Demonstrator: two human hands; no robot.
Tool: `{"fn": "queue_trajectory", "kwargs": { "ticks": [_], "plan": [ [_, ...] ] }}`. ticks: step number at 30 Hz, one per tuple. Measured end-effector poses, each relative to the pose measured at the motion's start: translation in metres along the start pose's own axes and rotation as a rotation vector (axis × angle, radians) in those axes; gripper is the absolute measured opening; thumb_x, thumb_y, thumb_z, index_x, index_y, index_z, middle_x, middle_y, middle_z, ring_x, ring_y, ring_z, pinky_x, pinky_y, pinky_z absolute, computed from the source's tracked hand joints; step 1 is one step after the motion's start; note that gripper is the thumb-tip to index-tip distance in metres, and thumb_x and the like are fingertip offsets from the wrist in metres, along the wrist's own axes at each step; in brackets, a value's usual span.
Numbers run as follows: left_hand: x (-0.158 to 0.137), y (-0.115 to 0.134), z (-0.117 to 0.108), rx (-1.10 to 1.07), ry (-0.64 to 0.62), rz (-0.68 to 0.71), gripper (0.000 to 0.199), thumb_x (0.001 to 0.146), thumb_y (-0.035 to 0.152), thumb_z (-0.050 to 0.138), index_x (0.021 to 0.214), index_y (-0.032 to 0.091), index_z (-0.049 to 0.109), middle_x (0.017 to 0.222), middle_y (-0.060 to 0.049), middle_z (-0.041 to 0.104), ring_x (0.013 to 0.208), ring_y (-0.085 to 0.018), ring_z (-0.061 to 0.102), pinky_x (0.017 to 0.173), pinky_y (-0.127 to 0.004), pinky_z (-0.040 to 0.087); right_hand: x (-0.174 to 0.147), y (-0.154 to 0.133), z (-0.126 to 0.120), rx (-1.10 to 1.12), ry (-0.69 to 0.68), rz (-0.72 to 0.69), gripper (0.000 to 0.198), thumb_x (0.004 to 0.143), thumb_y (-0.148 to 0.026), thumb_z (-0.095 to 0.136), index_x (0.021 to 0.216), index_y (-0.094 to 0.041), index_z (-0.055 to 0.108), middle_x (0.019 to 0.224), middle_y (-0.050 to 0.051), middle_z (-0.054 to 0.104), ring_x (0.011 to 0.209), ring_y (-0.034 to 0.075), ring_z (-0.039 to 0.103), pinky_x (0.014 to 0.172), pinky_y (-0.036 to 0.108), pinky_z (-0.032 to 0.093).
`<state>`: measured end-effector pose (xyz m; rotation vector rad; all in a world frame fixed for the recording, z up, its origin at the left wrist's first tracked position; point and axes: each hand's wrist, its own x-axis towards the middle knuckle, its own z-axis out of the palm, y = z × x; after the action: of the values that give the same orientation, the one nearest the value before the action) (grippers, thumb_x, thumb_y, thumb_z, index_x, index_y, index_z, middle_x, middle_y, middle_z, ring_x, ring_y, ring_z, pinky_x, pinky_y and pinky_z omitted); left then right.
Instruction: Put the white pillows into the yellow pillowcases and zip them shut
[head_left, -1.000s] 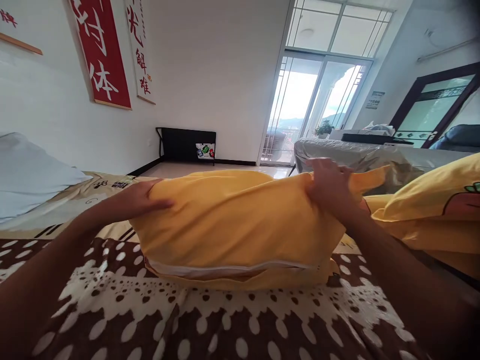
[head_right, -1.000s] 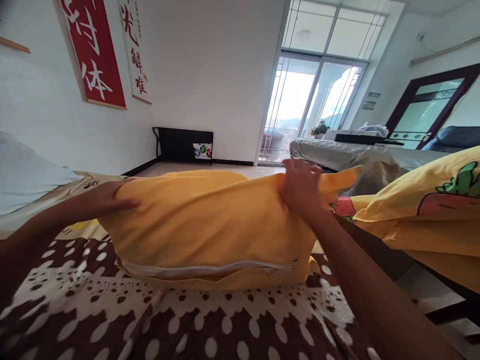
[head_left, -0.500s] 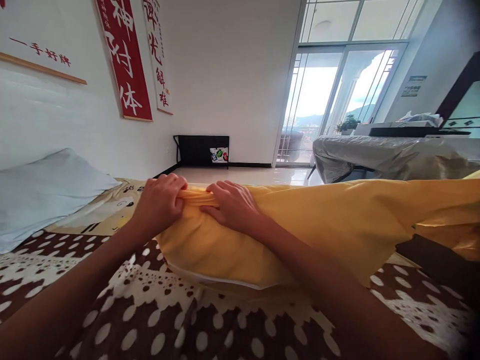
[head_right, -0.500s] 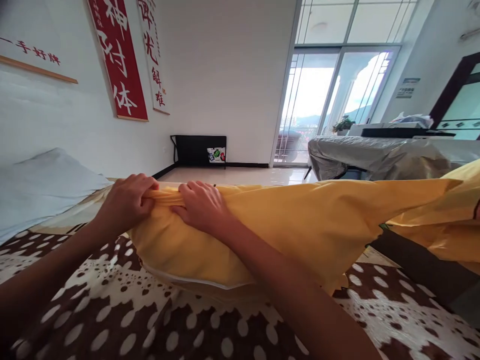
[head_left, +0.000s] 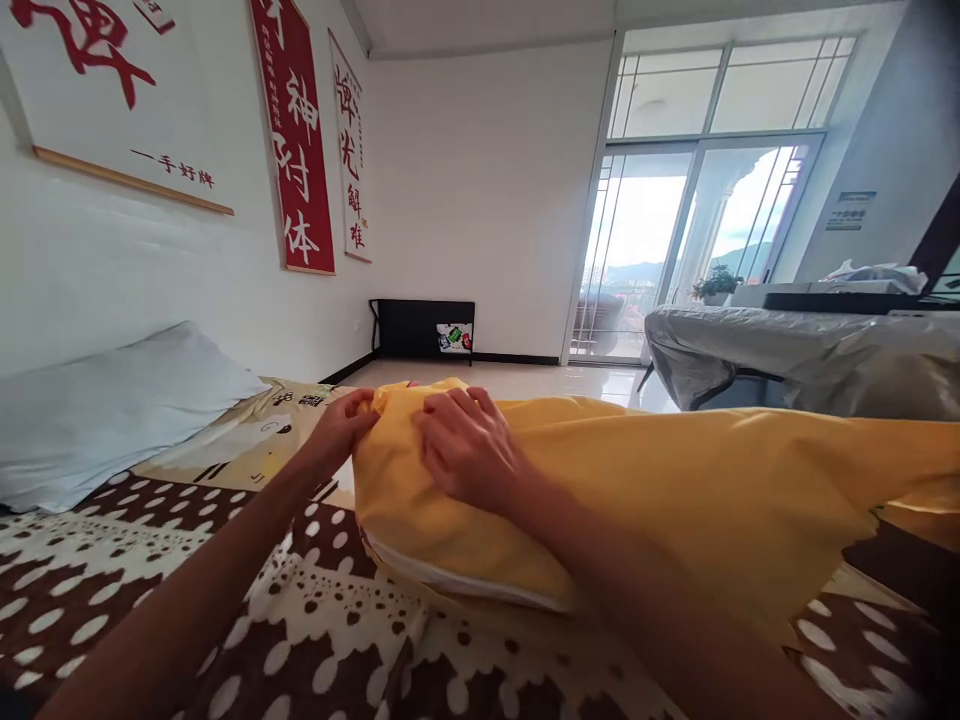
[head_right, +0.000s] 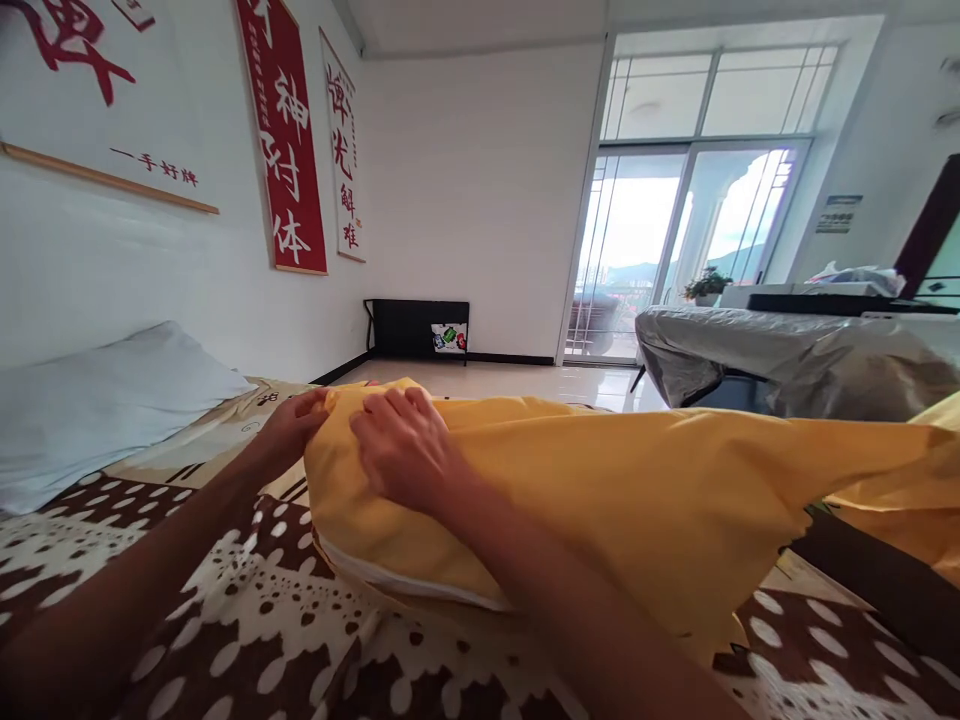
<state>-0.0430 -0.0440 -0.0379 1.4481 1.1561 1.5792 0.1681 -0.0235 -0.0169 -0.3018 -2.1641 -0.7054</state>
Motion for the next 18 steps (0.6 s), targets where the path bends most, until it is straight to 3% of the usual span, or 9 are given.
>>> {"fn": "queue_trajectory", "kwargs": {
  "ticks": [4,8,11,14,16,18],
  "plan": [
    [0.003,0.016,0.014,-0.035,0.213,0.226,0.023,0.058,0.019,0.057,0.080,0.020,0.050,0.073,0.005,0.052,0.057,-0.008,0.045,0.051,-0.018,0.035,0.004,0.003,-0.005,0.093,-0.016,0.107,0.031,0.082,-0.018,0.050,0.113,-0.018,0.055,0.119,0.011,0.056,0.105,0.024,0.048,0.091,0.039,0.032],
    [0.009,0.016,0.015,-0.043,0.348,0.270,0.024,0.062,0.022,0.055,0.085,0.020,0.051,0.079,0.003,0.052,0.061,-0.009,0.045,0.054,-0.020,0.037,-0.005,0.013,-0.015,0.163,-0.067,-0.047,0.024,0.085,-0.021,0.051,0.108,-0.022,0.058,0.122,0.009,0.056,0.109,0.021,0.049,0.095,0.039,0.030],
    [0.010,0.012,0.020,0.009,0.456,0.251,0.022,0.067,0.028,0.053,0.088,0.021,0.048,0.075,0.003,0.049,0.058,-0.010,0.043,0.050,-0.021,0.035,-0.009,0.010,-0.015,0.046,-0.023,-0.138,0.014,0.089,-0.024,0.051,0.097,-0.020,0.062,0.113,0.008,0.061,0.104,0.022,0.052,0.089,0.039,0.032],
    [0.001,0.012,0.036,0.080,0.575,0.299,0.013,0.075,0.027,0.049,0.086,0.022,0.046,0.075,0.002,0.048,0.059,-0.011,0.042,0.052,-0.022,0.037,-0.004,0.002,-0.009,-0.154,0.032,-0.177,0.018,0.090,-0.014,0.045,0.093,-0.015,0.063,0.092,0.008,0.066,0.087,0.020,0.054,0.079,0.036,0.036],
    [-0.011,0.014,0.050,0.162,0.652,0.430,0.003,0.080,0.024,0.046,0.083,0.022,0.046,0.077,0.002,0.048,0.061,-0.012,0.043,0.057,-0.024,0.038,0.000,-0.002,-0.006,-0.231,0.086,-0.169,0.021,0.089,-0.009,0.043,0.087,-0.014,0.063,0.080,0.006,0.064,0.076,0.019,0.053,0.071,0.035,0.037],
    [-0.022,0.016,0.061,0.293,0.712,0.630,0.007,0.085,0.020,0.044,0.079,0.022,0.047,0.078,0.000,0.045,0.066,-0.013,0.044,0.061,-0.026,0.039,0.000,-0.001,-0.006,-0.244,0.144,-0.117,0.022,0.090,-0.009,0.043,0.083,-0.016,0.063,0.075,0.005,0.063,0.071,0.018,0.051,0.067,0.033,0.036]
  ]
}}
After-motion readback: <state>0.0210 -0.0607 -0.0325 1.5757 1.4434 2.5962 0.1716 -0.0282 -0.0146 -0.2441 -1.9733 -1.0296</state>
